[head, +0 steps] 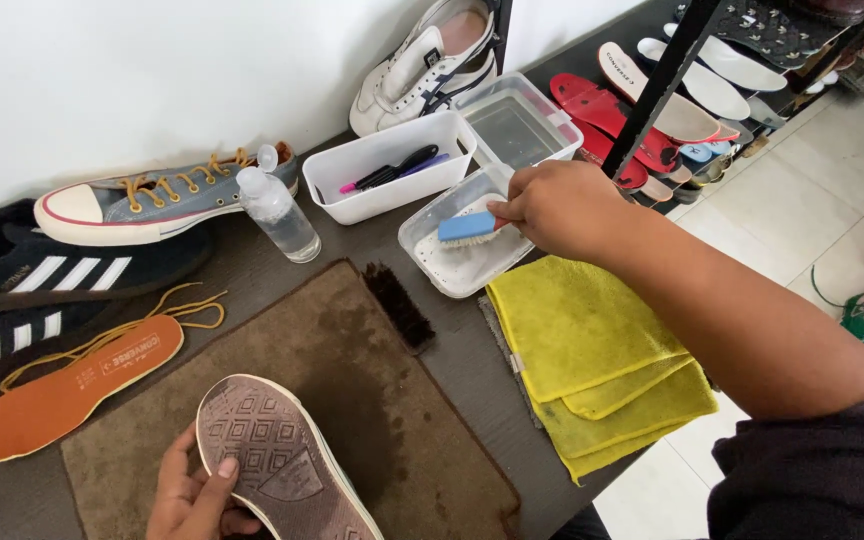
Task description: The person cleans the sole of a sneaker by applying a liquid from a spray bottle, scrubbing with a brush, and wiping with a cloth. The person scrubs the entire sole surface and then wipes away the foam and residue.
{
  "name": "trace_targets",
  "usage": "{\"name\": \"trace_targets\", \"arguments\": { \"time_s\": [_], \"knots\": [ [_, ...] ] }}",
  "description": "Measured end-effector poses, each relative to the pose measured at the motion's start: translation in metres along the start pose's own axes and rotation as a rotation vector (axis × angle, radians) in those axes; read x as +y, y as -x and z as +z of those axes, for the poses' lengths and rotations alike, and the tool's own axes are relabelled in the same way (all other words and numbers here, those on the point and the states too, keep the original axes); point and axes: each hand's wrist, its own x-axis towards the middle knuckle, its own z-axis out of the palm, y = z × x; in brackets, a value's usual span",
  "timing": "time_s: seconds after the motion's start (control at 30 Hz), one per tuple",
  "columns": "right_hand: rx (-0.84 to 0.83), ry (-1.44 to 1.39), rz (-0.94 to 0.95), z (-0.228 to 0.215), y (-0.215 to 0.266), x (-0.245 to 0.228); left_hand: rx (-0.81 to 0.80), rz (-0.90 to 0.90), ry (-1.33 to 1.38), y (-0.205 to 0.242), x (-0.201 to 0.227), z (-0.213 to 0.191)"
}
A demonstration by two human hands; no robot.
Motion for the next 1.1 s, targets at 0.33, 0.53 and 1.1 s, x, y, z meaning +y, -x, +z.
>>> {"name": "trace_targets", "arguments": {
  "time_s": [0.33,0.53,1.1],
  "knots": [
    [-0.053,-0.011,0.021,0.015,-0.008,0.006,0.006,-0.021,0.016,0.004,0.005,0.002],
    [-0.047,-0.011,0.015,0.015,-0.007,0.007,-0.047,0.003,0.051,-0.012,-0.013,-0.005],
    [-0.212,-0.018,0.13,-0.012,-0.012,-0.008,-0.066,-0.007,0.045,-0.007,-0.002,0.0]
  ]
}}
